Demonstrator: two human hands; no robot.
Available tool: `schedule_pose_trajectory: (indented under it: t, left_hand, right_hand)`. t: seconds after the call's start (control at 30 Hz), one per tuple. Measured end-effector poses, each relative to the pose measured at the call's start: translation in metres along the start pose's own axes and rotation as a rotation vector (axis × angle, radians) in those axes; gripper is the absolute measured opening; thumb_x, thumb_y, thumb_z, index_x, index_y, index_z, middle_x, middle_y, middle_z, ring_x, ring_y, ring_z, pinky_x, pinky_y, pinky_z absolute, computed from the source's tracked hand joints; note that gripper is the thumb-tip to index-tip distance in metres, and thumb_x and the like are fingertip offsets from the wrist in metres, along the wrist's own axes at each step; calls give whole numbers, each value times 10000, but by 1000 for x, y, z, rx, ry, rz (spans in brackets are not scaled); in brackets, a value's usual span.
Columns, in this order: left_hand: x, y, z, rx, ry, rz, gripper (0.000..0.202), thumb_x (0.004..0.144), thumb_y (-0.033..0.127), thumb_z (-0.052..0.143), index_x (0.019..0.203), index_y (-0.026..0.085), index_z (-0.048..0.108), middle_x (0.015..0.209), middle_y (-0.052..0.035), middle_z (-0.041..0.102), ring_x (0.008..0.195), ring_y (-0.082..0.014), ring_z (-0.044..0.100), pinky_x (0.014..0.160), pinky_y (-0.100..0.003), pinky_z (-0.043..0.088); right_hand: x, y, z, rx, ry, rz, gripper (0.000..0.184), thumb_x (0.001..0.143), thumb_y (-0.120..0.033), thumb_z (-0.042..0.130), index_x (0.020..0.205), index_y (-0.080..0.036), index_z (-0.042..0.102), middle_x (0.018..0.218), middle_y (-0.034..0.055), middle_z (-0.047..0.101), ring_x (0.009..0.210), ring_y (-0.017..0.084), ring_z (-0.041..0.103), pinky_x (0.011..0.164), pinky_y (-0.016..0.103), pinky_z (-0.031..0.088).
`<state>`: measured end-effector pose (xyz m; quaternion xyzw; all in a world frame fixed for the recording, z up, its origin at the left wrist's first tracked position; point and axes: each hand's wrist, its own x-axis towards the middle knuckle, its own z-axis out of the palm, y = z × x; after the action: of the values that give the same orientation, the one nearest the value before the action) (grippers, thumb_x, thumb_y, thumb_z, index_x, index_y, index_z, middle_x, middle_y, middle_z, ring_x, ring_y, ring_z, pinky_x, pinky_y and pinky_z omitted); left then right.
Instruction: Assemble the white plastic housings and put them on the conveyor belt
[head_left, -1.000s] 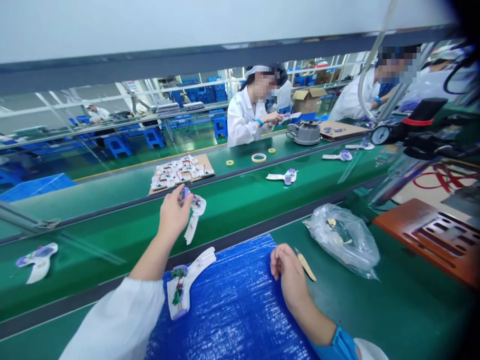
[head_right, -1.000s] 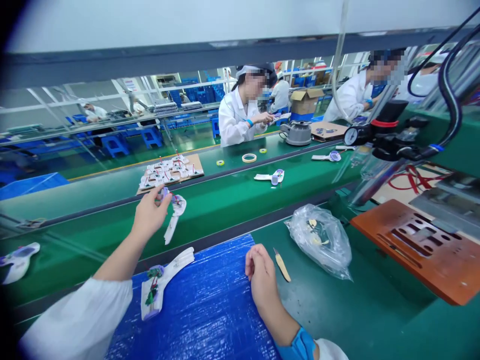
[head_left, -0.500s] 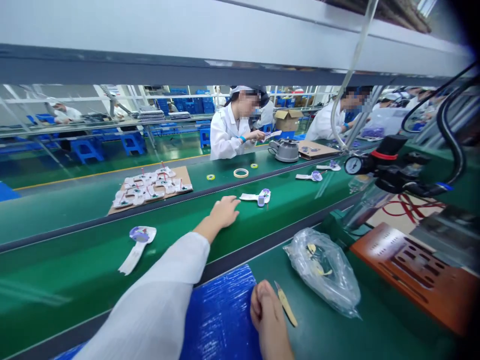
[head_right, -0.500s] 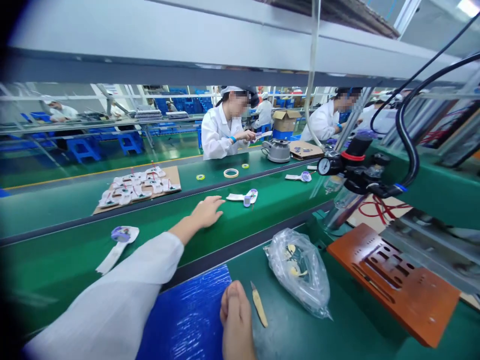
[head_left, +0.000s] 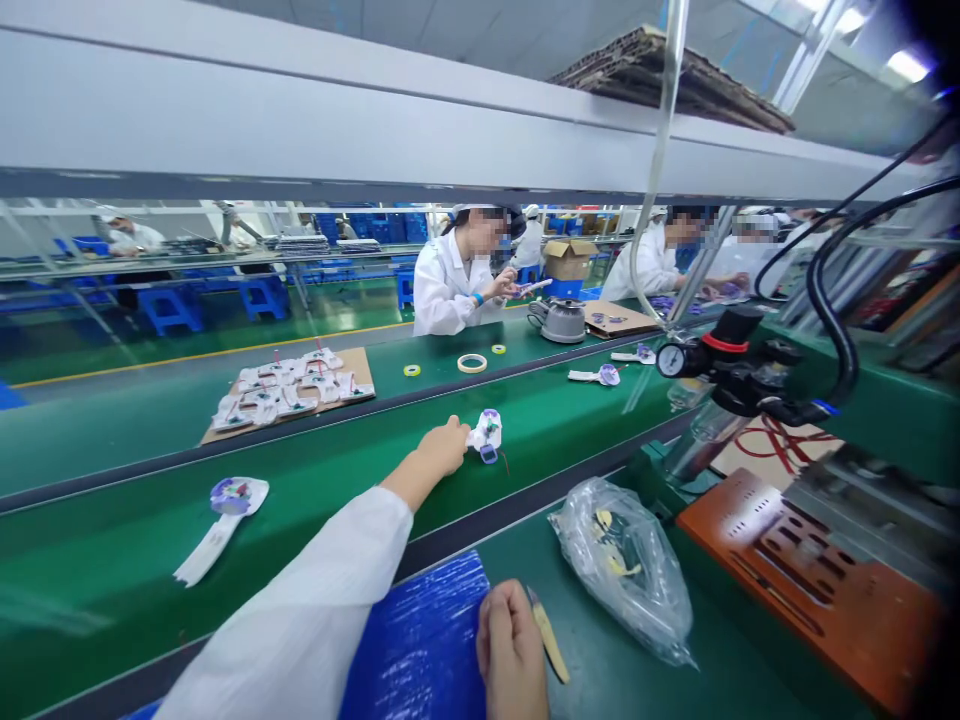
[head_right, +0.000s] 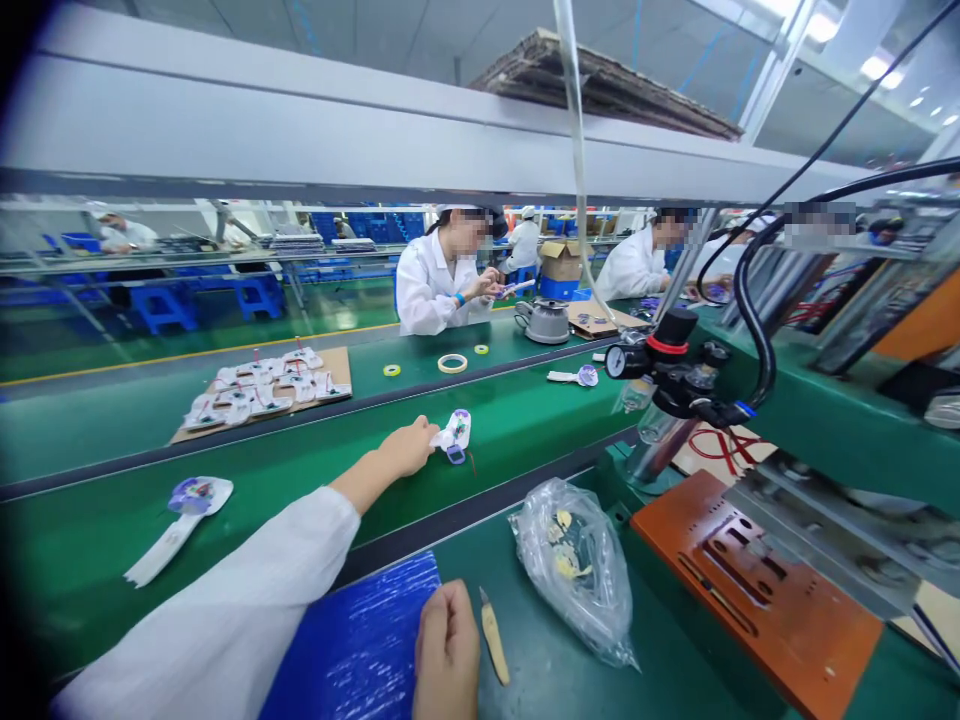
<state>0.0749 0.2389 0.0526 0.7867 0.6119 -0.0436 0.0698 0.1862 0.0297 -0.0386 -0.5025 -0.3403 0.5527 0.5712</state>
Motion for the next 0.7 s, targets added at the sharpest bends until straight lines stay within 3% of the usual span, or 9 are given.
schedule_pose_trajectory:
  t: [0.1, 0.17, 0.23, 0.3, 0.4, 0.47, 0.57, 0.7]
  left_hand:
    - [-90, -6, -4, -4, -8, 19, 330, 909, 204, 498, 1237, 183, 523, 1209, -114, 523, 955, -252, 635, 829, -386, 511]
    - [-154, -5, 2, -31, -37, 33, 348, 902, 200, 479, 1246, 229, 518, 1184, -86, 534, 926, -243, 647, 816, -365, 515]
    - [-208, -2, 15, -91, -61, 35, 389, 896, 163, 445, 1273, 236, 500, 1203, -92, 531, 930, -255, 647, 815, -380, 519]
    - [-245, 3, 34, -135, -70, 0, 431, 886, 139, 434, 1307, 220, 480, 1231, -114, 528, 953, -271, 642, 831, -403, 519]
    - [-272, 9, 62, -200, 57, 7, 474, 869, 98, 425, 1331, 198, 451, 1301, -136, 497, 1041, -268, 605, 869, -395, 507]
    - [-278, 14, 74, -209, 162, 149, 447, 859, 50, 398, 1262, 214, 496, 1314, -112, 500, 1089, -254, 565, 895, -387, 486]
    - [-276, 22, 79, -145, 199, 394, 421, 847, 3, 392, 1162, 236, 546, 1293, -60, 540, 1111, -262, 520, 915, -416, 450]
    - [-274, 26, 75, -195, 205, 396, 402, 878, 47, 416, 1201, 259, 529, 1198, -48, 590, 1013, -250, 530, 853, -413, 451]
  right_hand:
    - [-6, -24, -5, -24, 59, -95, 441, 889, -569, 468, 624, -221, 416, 545, -60, 343, 472, 107, 303, 425, 218, 291]
    - [-10, -38, -7, -55, 57, -143, 341, 905, -519, 480, 756, -214, 520, 610, -41, 431, 520, 121, 387, 479, 224, 354]
    - [-13, -47, -8, -138, -55, -151, 281, 897, -464, 528, 1006, -211, 580, 708, -20, 512, 590, 139, 470, 534, 238, 399]
    - [-15, -48, -10, -246, -250, -145, 319, 890, -415, 553, 1122, -201, 591, 748, -3, 554, 624, 153, 514, 563, 253, 414]
    - [-16, -44, -14, -323, -507, -148, 275, 888, -353, 556, 1091, -186, 637, 708, 2, 584, 635, 168, 550, 605, 273, 436]
    - [-15, -43, -17, -306, -582, -134, 261, 896, -333, 537, 1084, -184, 641, 730, 12, 625, 670, 174, 580, 661, 293, 458]
    - [-11, -45, -22, -320, -654, -101, 234, 889, -321, 544, 1030, -179, 665, 786, 30, 665, 712, 177, 598, 694, 303, 465]
    - [-8, -48, -24, -447, -708, -202, 166, 855, -288, 609, 916, -195, 733, 860, 41, 671, 751, 181, 587, 688, 290, 448]
